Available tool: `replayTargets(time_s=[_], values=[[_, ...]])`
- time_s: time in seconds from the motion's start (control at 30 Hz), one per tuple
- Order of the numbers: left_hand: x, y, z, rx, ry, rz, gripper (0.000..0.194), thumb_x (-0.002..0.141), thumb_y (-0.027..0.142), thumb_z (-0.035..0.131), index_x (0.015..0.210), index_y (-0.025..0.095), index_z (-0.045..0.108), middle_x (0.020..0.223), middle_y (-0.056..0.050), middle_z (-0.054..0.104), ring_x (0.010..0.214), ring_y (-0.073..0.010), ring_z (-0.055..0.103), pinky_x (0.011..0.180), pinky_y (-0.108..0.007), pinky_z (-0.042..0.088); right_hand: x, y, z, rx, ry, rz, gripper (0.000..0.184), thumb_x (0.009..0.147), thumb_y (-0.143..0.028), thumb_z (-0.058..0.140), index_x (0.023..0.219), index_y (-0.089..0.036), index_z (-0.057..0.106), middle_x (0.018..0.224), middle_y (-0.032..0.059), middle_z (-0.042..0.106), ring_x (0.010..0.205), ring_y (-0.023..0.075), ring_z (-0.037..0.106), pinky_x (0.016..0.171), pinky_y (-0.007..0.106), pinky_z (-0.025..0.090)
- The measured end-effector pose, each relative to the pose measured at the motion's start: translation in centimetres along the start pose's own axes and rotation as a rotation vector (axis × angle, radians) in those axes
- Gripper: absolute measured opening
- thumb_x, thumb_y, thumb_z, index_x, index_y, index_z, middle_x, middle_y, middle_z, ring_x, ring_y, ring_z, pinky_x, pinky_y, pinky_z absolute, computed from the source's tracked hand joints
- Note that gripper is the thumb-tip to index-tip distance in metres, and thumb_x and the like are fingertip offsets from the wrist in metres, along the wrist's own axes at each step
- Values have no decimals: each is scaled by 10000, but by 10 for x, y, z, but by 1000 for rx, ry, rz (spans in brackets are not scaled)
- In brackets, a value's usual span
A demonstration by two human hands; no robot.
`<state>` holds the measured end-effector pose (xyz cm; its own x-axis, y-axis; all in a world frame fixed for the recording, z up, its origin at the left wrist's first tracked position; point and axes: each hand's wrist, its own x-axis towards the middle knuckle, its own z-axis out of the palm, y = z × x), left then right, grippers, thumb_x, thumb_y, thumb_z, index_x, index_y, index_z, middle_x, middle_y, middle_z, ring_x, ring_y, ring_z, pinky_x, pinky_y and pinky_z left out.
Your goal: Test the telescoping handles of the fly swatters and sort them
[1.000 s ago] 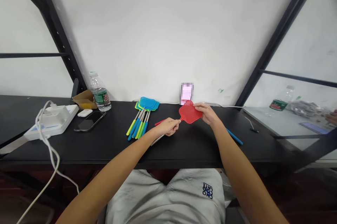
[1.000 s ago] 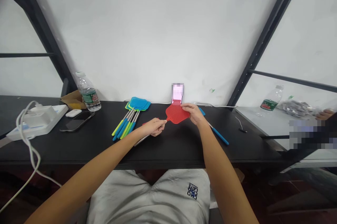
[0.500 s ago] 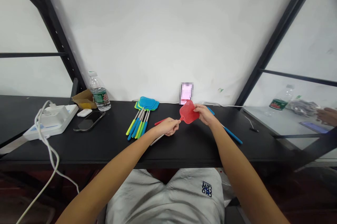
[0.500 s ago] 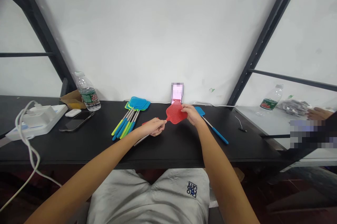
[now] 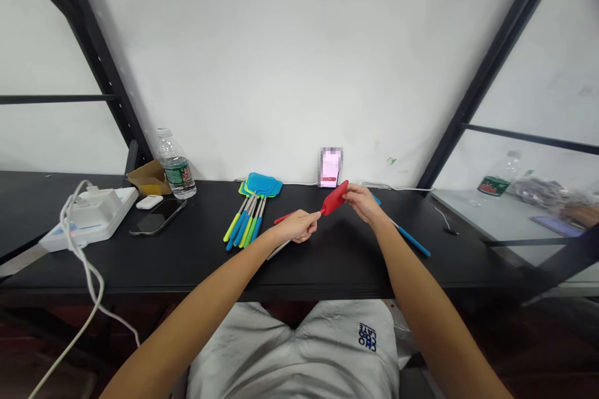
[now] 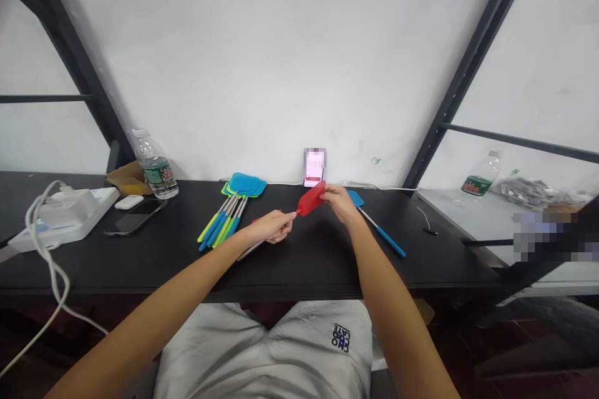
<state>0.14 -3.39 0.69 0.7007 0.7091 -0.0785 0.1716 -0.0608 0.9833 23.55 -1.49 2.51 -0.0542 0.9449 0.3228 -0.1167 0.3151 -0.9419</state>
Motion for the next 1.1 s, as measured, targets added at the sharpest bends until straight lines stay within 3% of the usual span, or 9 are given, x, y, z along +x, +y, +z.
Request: replayTargets(time_s=[0.37, 0.6, 0.93, 1.1], values=[[2, -5, -2, 9, -13, 17, 534, 867, 648, 453, 577, 203, 404, 321, 79, 230, 309, -70, 217, 368, -214, 167, 5, 8, -2, -77, 82, -146, 31, 615, -223, 681, 645, -220, 689, 781, 31, 696, 884, 212, 624, 879, 357, 444], [2, -4, -3, 29, 1, -18, 553, 851, 678, 450, 573, 203, 400, 327, 81, 223, 314, -67, 212, 377, -218, 157, 7, 13, 0, -85, 125, -122, 21, 616, -224, 675, 636, -218, 678, 933, 42, 702, 980, 231, 611, 844, 348, 455], [-2, 0, -5, 52, -45, -30, 562, 861, 678, 426, 573, 195, 434, 322, 70, 247, 314, -77, 244, 376, -220, 192, 10, 17, 6, -195, 255, -272, 86, 640, -239, 594, 583, -230, 657, 834, 29, 683, 899, 226, 606, 823, 353, 455], [1, -3, -4, 73, -31, -33, 555, 874, 658, 414, 571, 194, 442, 315, 68, 250, 310, -79, 244, 370, -217, 202, 5, 14, 11, -414, 454, -267, 152, 640, -221, 489, 563, -230, 620, 638, 19, 618, 729, 215, 576, 719, 340, 451]])
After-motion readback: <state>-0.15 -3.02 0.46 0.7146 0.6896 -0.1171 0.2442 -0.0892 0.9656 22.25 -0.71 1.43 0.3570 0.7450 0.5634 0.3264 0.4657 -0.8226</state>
